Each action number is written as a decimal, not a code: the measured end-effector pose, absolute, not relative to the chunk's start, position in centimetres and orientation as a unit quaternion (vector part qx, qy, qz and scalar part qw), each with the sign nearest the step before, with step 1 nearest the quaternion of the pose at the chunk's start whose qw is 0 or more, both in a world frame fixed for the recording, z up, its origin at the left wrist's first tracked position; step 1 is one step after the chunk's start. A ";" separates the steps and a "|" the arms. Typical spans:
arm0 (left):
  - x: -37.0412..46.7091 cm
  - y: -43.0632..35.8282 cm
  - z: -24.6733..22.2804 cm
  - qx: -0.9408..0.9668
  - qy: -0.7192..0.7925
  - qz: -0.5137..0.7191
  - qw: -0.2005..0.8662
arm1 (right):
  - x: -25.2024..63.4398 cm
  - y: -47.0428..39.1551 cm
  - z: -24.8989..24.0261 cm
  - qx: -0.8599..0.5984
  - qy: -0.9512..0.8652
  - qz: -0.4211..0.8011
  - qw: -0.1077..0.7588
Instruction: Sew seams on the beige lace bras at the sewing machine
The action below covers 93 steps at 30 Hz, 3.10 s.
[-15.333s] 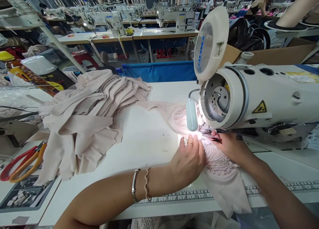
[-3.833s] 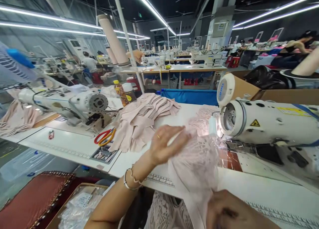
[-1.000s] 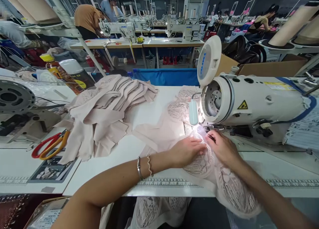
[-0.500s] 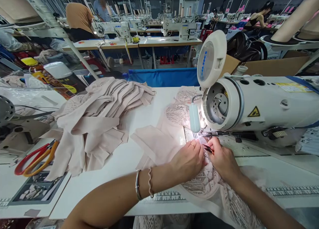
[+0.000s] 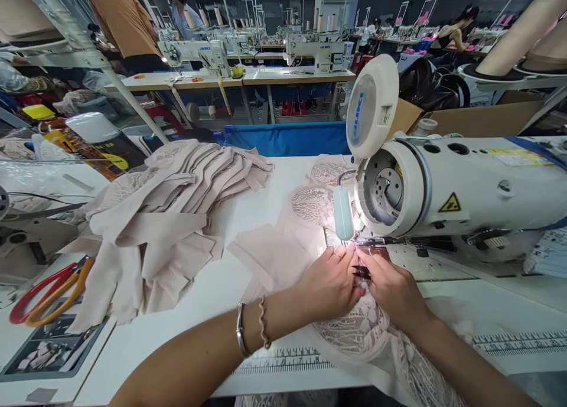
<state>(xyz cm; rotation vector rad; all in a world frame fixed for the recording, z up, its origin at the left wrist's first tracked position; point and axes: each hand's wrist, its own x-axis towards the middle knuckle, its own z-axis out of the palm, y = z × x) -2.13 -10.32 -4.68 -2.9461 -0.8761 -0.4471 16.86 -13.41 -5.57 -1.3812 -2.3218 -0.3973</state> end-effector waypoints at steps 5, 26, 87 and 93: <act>-2.1 -10.5 -4.9 -0.940 -0.299 -0.161 0.027 | 16.9 -13.3 -5.6 -0.515 -0.828 -0.129 0.182; -2.2 -10.5 -4.9 -0.949 -0.250 -0.151 0.119 | 17.4 -12.6 -4.3 -0.591 -0.787 -0.050 0.169; -4.2 -8.3 -2.6 -0.973 -0.183 -0.142 0.004 | 20.2 -11.5 -2.8 -0.508 -0.858 -0.039 0.065; -4.2 -8.3 -3.3 -0.970 -0.194 -0.145 0.010 | 20.7 -11.3 -2.5 -0.478 -0.875 -0.024 0.071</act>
